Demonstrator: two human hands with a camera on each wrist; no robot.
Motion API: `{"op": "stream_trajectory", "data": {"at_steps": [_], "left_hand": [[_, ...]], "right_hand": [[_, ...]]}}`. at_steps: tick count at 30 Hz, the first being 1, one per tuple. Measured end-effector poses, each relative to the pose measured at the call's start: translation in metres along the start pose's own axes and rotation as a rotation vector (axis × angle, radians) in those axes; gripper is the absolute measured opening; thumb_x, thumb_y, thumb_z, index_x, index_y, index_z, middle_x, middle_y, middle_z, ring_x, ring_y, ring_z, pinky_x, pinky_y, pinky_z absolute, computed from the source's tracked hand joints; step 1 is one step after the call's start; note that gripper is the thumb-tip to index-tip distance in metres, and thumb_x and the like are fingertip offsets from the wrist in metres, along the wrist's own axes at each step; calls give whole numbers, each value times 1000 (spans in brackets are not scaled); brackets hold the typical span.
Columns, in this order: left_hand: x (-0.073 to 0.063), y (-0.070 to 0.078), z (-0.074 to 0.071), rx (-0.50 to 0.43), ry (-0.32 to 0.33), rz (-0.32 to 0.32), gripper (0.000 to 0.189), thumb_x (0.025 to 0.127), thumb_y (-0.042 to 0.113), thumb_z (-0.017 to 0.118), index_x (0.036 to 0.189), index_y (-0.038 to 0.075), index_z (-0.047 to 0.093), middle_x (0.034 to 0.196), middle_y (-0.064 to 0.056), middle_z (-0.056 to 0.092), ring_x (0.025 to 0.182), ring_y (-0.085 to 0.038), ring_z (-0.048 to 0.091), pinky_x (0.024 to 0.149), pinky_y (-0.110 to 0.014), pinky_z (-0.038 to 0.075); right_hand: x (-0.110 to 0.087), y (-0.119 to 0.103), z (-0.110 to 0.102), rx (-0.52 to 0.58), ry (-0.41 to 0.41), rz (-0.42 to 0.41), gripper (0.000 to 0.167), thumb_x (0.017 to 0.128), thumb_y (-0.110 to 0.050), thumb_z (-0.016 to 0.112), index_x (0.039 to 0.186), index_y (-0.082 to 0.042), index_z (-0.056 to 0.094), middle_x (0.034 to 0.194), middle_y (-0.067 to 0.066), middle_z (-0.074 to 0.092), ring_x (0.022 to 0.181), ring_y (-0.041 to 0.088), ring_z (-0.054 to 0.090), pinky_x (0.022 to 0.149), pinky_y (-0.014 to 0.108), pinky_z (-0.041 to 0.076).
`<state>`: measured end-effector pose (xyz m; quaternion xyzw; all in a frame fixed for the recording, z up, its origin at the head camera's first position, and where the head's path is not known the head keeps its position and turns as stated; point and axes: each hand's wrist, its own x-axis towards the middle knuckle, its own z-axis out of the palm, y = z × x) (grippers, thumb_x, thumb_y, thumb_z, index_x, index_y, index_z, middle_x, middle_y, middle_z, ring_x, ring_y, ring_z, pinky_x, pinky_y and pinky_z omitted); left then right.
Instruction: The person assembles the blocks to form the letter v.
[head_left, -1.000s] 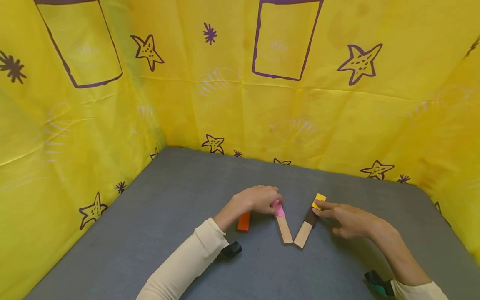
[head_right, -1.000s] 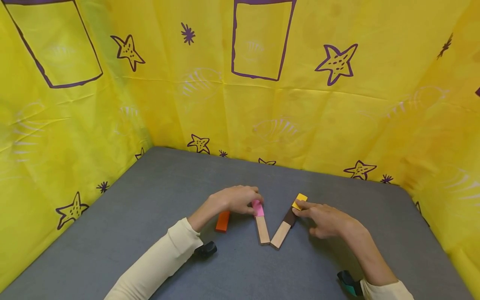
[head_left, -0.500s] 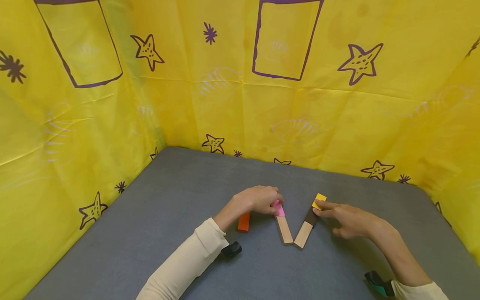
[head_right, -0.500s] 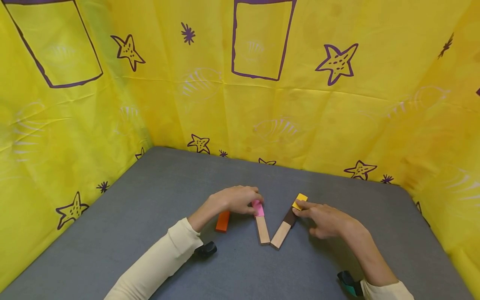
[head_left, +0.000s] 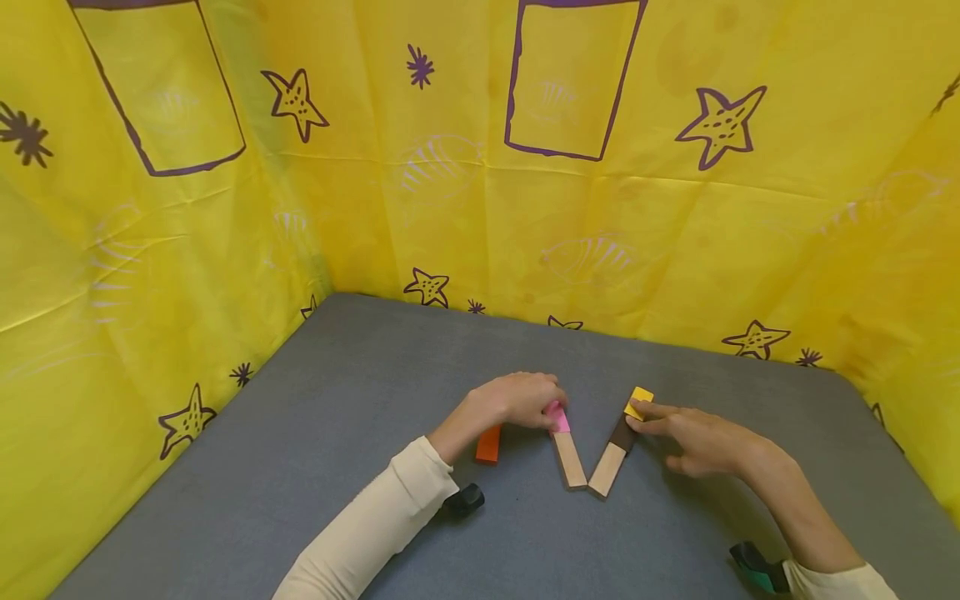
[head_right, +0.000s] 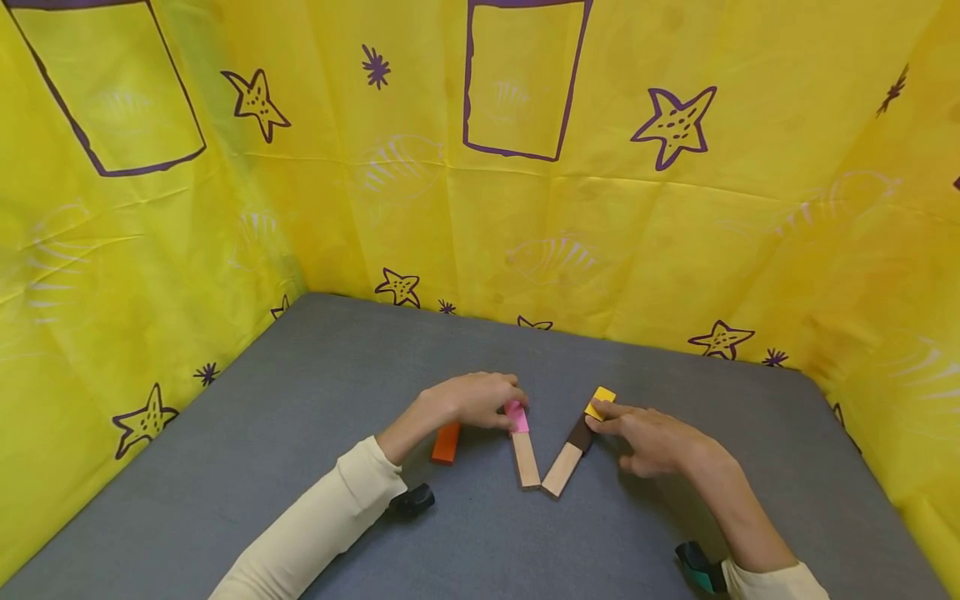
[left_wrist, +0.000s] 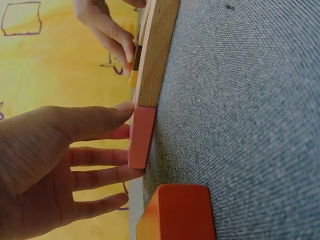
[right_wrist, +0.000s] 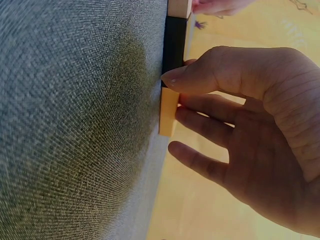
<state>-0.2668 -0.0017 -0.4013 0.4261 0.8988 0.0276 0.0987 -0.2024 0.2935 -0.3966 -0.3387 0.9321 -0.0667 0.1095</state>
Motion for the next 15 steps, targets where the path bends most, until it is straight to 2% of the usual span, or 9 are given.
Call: {"op": "stream_trajectory", "data": {"at_steps": [4,15], "left_hand": [[-1,1,-1,12,-1,1,32,100,31,70,130,18,73,120,-2,69,96,-12,58,81,-27,49],[-1,0,-2,0,-3,-7,32,100,32,71,128,18,73,117,0,70,96,-12,57,79,-26,47]], "right_hand": [[0,-1,0,9,-3,4,67,81,0,79,145,-8,62,160,24,48,138,53,53,105,67,48],[0,-1,-1,-2,-6,-3,67,81,0,79,145,-8,62,159,24,49,137,52,55,104,63,51]]}}
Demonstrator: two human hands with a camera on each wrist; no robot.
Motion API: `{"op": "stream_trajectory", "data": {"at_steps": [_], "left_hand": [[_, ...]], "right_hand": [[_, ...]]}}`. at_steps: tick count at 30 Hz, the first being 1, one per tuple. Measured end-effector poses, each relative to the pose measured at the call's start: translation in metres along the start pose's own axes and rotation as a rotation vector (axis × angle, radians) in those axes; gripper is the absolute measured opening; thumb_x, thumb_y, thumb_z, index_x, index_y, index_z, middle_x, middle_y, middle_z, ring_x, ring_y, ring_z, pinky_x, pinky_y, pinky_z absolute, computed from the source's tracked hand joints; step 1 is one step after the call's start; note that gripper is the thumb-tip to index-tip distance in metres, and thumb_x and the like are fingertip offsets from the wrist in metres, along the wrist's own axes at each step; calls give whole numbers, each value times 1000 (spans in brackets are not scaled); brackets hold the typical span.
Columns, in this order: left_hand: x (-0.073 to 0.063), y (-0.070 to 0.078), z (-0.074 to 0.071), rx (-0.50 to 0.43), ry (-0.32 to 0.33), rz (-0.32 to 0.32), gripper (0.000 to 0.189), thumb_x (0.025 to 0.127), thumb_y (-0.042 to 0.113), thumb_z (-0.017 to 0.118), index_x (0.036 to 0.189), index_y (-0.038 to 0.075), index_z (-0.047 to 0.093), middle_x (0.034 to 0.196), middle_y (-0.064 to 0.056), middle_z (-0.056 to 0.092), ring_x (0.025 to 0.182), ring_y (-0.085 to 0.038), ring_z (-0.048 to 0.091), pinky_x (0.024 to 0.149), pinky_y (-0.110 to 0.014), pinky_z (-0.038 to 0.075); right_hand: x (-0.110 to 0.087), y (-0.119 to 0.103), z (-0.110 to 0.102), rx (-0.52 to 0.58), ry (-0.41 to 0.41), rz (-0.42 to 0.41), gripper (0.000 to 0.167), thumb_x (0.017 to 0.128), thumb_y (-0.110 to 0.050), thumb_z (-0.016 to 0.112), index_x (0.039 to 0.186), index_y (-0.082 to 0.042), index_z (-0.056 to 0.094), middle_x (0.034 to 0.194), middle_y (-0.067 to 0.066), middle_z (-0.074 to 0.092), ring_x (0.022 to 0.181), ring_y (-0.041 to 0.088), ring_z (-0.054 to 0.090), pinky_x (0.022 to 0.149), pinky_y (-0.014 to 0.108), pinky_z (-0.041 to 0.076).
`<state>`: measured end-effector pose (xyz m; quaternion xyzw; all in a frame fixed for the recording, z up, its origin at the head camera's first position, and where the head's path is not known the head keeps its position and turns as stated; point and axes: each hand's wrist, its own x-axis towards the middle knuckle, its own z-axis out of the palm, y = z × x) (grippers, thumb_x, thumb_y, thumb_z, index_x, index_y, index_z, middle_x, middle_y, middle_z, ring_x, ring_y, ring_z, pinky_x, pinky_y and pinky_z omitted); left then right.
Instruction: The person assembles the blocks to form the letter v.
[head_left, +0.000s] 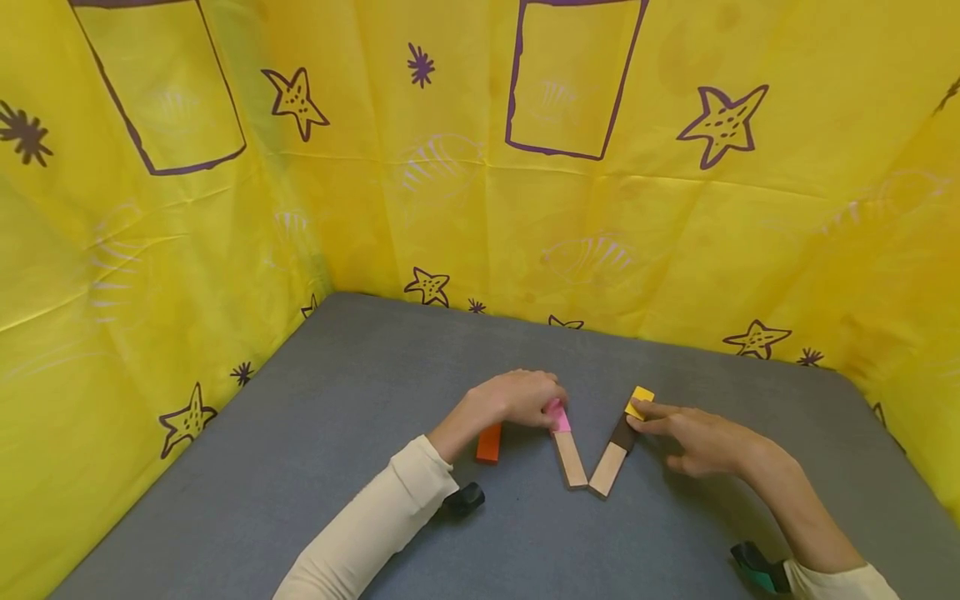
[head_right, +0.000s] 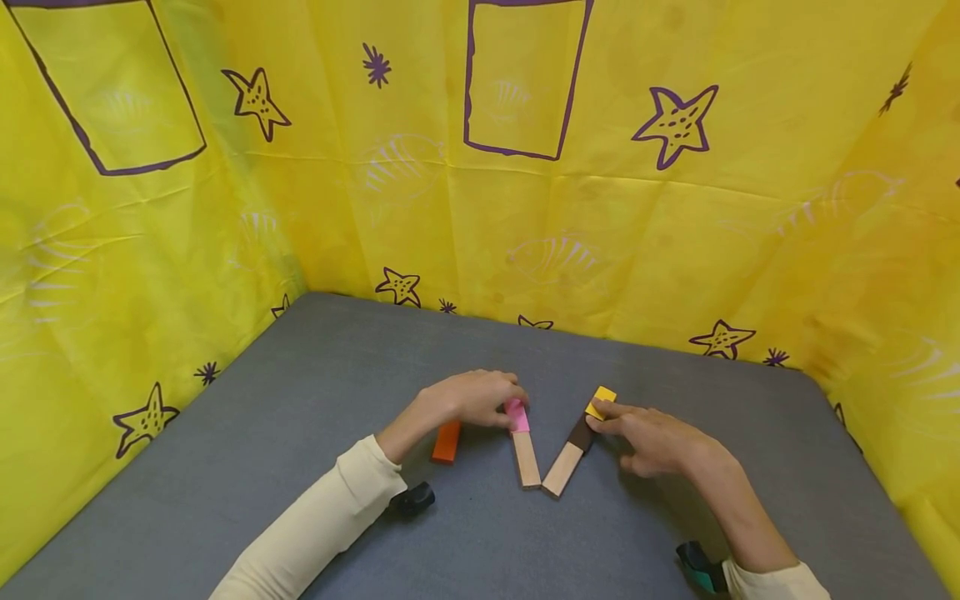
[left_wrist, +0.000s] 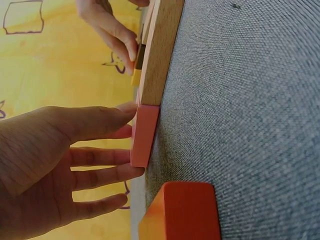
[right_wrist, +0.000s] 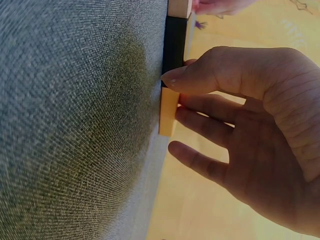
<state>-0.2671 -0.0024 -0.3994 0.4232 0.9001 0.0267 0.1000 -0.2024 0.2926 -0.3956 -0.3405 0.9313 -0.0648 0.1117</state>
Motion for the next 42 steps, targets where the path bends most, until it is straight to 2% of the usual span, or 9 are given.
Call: {"op": "stream_trajectory", "data": {"at_steps": [17,24,28,33,36,42], "left_hand": [[1,4,-2,1,0,7,32,101,30,70,130,17,73,120,-2,71,98,-14,58,80,-26,48],[-1,4,-3,9,3,15,33,101,30,69,132,18,72,125,-2,71,103,-14,61,88,-28,53],[-8,1,-6,-9,22,6,36,103,30,67,137,19,69,131,-2,69,111,-15,63,98,-33,55],[-21,-8,-10,-7,33,-39,42,103,32,68,142,19,66,138,-3,68,123,-18,64,109,-40,53],[-30,-13,-10,-12,23,-69,44,101,34,71,142,19,66,139,-4,67,125,-19,64,112,-42,52],[-49,-19,-13,-19,27,-78,51,102,34,69,148,15,58,145,-6,64,130,-23,63,116,-45,49]], "right_hand": [[-3,1,-1,-7,13,-8,67,80,-1,79,145,-7,62,159,25,49,136,52,56,104,63,51],[-4,0,-2,-13,18,-2,67,81,-2,80,145,-8,63,159,24,49,137,52,56,104,63,51],[-3,-1,-2,-7,19,2,67,81,-1,79,145,-9,62,159,23,49,137,52,55,104,63,50],[-2,0,-1,4,20,3,68,80,2,77,145,-9,62,159,23,49,138,52,54,104,63,51],[-2,0,-1,5,21,2,68,80,2,77,145,-8,62,159,23,49,138,52,54,104,62,51],[-2,0,0,7,16,2,67,80,2,77,145,-7,62,159,24,49,139,53,53,105,64,50]]}}
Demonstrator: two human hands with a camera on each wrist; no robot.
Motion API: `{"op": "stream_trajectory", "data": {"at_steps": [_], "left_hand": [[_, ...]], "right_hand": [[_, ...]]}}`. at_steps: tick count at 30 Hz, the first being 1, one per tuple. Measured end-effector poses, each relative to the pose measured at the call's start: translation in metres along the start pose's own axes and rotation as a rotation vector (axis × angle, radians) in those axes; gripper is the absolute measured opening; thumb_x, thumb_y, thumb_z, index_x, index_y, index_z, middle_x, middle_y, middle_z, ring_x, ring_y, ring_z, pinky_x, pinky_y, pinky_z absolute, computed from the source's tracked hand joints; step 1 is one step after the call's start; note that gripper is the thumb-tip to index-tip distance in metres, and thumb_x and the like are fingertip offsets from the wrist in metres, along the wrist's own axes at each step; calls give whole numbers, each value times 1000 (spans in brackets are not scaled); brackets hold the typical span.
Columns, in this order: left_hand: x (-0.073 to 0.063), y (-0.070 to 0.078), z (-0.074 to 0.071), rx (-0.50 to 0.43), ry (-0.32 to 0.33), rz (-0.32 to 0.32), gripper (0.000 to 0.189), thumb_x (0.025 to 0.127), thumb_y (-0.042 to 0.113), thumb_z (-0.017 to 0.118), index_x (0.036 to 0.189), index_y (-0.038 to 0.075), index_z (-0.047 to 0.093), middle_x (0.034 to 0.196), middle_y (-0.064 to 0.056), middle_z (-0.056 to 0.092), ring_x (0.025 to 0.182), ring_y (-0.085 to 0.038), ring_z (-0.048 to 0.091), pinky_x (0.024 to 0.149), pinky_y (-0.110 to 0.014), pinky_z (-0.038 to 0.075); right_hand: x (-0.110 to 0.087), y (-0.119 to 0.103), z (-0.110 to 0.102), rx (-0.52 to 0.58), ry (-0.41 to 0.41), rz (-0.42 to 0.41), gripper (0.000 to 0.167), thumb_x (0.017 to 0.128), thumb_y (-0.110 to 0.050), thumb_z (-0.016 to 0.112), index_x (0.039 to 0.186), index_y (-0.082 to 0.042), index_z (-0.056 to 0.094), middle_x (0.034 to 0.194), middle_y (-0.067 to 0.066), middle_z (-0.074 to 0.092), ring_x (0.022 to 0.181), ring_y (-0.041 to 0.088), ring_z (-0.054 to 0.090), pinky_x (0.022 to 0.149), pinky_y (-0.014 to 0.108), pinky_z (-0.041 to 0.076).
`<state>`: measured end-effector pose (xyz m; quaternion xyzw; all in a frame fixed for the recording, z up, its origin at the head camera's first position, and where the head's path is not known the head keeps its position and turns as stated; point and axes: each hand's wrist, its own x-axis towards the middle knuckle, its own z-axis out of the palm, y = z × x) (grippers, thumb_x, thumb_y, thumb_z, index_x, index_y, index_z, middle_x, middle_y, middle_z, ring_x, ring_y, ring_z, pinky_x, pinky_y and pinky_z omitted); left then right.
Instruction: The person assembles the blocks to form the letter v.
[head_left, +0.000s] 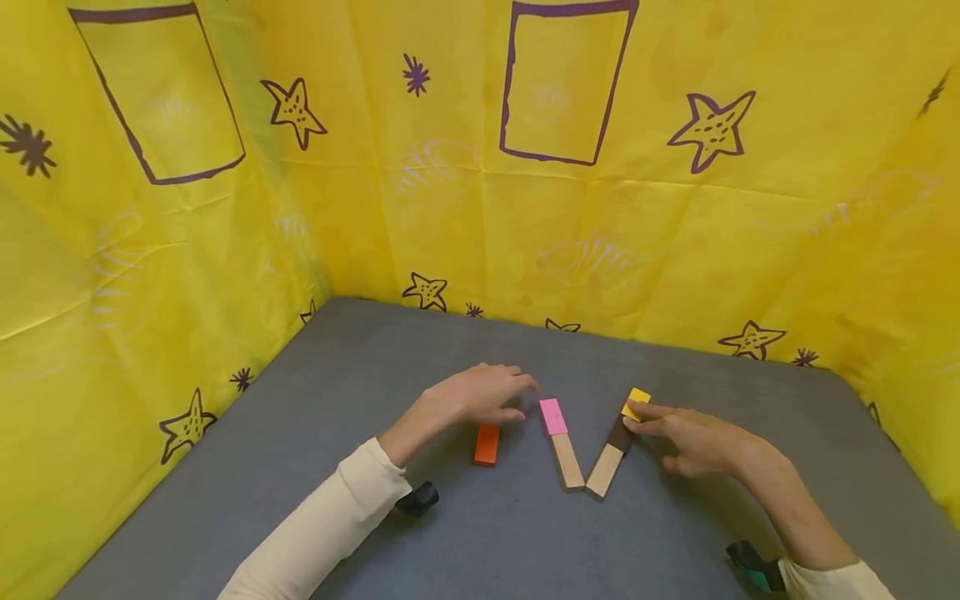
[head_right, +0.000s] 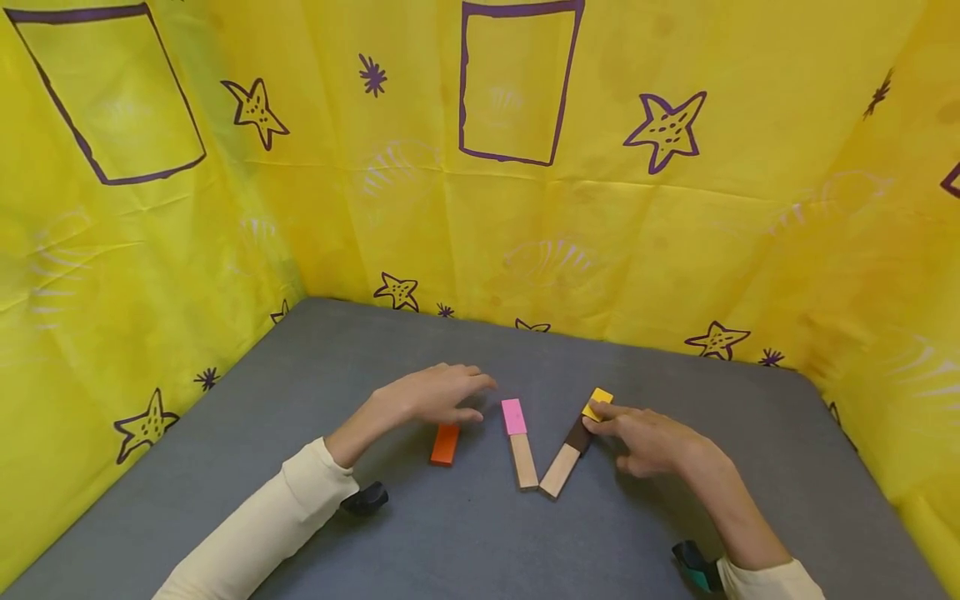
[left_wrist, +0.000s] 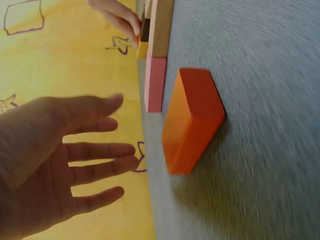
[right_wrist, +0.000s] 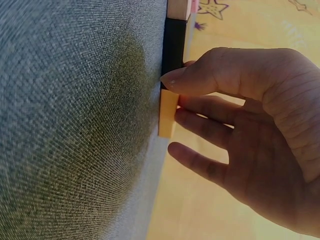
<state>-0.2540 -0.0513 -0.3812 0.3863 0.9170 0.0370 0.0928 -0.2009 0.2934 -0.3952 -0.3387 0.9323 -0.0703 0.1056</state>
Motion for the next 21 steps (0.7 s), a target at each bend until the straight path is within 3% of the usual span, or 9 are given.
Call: {"op": "stream_trajectory", "data": {"at_steps": [5,9,13,21], "left_hand": [[-18,-4,0,5,-22,16,60,101,39,68,153,13,51,151,-7,60,135,-24,60,118,-47,46],[-29,-8,4,46,-77,57,65,99,46,69,154,16,50,148,-4,60,132,-22,59,117,-46,46],[-38,-10,9,52,-127,69,66,95,50,73,150,21,53,145,-3,59,125,-19,57,116,-45,46],[-45,-9,15,63,-145,78,56,91,49,80,140,29,61,127,2,60,105,-12,55,105,-38,50]], "right_hand": [[1,-1,1,0,-4,1,67,80,2,77,145,-7,62,159,25,49,139,53,53,105,64,49],[2,0,1,-1,5,1,66,79,3,76,144,-6,63,158,25,50,138,53,54,105,63,50],[1,1,2,-8,16,-17,66,78,2,78,143,-6,64,157,25,51,137,53,55,104,63,50],[-2,1,1,-14,21,-10,67,79,2,78,143,-7,64,157,24,52,137,51,56,104,63,51]]}}
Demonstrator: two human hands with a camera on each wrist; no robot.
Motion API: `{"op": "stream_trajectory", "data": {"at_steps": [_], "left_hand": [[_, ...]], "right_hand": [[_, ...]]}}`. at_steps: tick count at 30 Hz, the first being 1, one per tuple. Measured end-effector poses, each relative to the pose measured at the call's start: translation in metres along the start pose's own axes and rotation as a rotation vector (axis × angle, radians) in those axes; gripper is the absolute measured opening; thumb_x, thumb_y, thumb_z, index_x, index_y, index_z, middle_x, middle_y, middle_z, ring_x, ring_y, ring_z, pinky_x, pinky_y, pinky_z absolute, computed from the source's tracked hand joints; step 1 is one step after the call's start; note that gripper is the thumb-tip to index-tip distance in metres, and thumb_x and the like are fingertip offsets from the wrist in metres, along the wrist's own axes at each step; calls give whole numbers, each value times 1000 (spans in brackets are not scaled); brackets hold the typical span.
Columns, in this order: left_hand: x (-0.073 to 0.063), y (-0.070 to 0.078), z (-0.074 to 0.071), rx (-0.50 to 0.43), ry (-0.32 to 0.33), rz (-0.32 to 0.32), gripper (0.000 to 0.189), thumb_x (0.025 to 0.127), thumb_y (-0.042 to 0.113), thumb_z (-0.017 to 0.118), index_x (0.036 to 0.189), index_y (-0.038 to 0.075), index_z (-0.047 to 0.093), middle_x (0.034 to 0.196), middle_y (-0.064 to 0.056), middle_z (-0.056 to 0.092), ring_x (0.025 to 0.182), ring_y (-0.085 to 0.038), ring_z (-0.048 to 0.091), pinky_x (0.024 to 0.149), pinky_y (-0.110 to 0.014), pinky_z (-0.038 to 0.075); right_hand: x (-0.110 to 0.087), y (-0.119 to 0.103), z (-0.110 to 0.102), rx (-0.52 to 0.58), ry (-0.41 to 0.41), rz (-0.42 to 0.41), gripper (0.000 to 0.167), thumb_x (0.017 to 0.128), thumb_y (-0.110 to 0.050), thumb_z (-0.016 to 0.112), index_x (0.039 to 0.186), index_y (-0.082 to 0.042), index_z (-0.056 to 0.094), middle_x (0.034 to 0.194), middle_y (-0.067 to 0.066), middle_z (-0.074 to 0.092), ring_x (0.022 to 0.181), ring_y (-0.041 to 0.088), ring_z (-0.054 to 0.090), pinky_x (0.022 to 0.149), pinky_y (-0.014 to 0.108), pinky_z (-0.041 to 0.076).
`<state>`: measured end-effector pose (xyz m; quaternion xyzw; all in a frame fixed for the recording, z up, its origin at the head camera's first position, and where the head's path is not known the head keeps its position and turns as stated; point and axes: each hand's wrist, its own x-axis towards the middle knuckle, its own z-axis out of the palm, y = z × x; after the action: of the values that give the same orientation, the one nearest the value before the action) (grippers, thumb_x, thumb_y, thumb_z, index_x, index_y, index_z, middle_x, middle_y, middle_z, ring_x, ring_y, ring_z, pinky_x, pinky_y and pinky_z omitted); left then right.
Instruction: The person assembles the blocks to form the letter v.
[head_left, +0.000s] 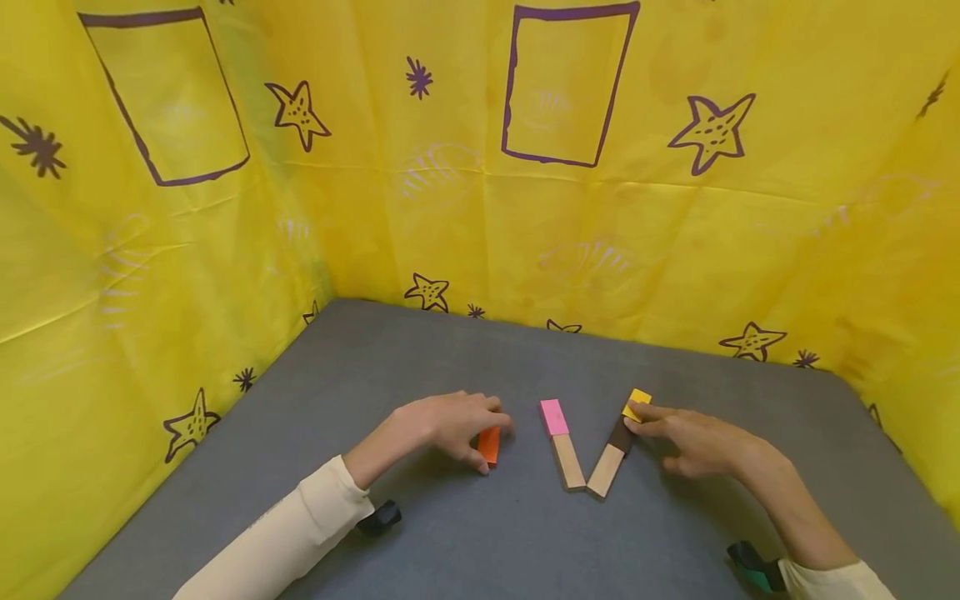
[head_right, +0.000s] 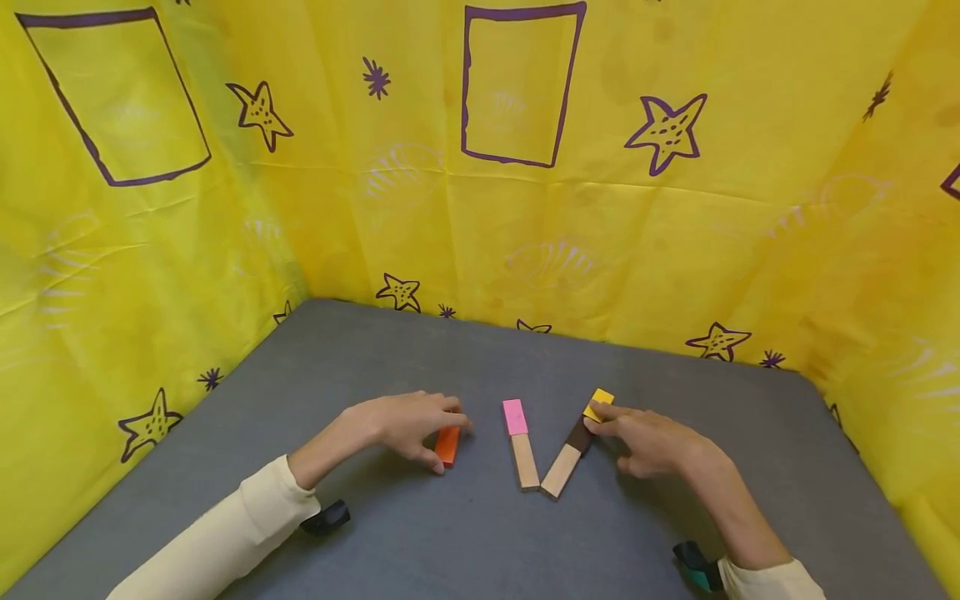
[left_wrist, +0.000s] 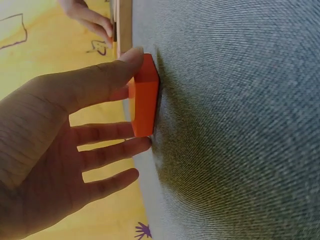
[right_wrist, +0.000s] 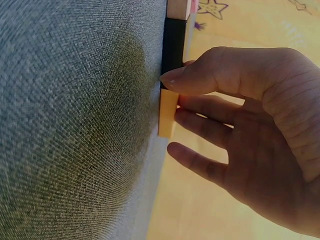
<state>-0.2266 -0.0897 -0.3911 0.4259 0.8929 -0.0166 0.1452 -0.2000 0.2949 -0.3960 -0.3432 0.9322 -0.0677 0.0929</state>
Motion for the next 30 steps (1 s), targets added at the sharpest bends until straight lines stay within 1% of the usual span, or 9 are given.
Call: {"op": "stream_trajectory", "data": {"at_steps": [3,8,12,18,26,30], "left_hand": [[0,0,1,-3,-3,-2,54,90,48,80,138,30,61,123,3,59,102,-11,53,101,-36,51],[1,0,1,10,-1,11,48,90,46,81,131,26,64,114,4,59,96,-10,52,91,-30,50],[2,1,0,12,-2,19,44,90,43,82,126,24,67,111,4,60,95,-9,52,85,-27,49],[3,1,0,19,-2,19,42,90,43,82,125,24,68,110,4,61,94,-9,52,84,-26,49],[2,1,-1,30,1,25,42,91,44,80,125,24,68,111,3,61,94,-9,51,85,-27,47],[3,3,-3,40,4,30,40,92,44,80,124,23,68,108,3,61,91,-9,51,83,-26,46]], "right_hand": [[0,-1,-1,1,-3,-1,66,79,2,78,144,-7,63,157,25,51,137,52,56,104,63,51],[1,-2,-1,8,-9,6,67,80,2,77,144,-7,63,158,24,51,137,52,55,104,63,50],[1,-2,0,11,-14,13,67,80,2,77,145,-8,63,158,24,50,138,52,55,105,64,50],[1,-2,1,17,-15,22,66,81,1,77,145,-9,63,159,23,50,139,52,54,106,65,49],[2,-1,2,5,-5,2,65,80,2,77,143,-7,64,157,25,51,137,52,55,106,65,49],[3,-1,2,6,-15,13,66,80,1,78,144,-7,63,158,24,50,138,52,54,106,64,49]]}}
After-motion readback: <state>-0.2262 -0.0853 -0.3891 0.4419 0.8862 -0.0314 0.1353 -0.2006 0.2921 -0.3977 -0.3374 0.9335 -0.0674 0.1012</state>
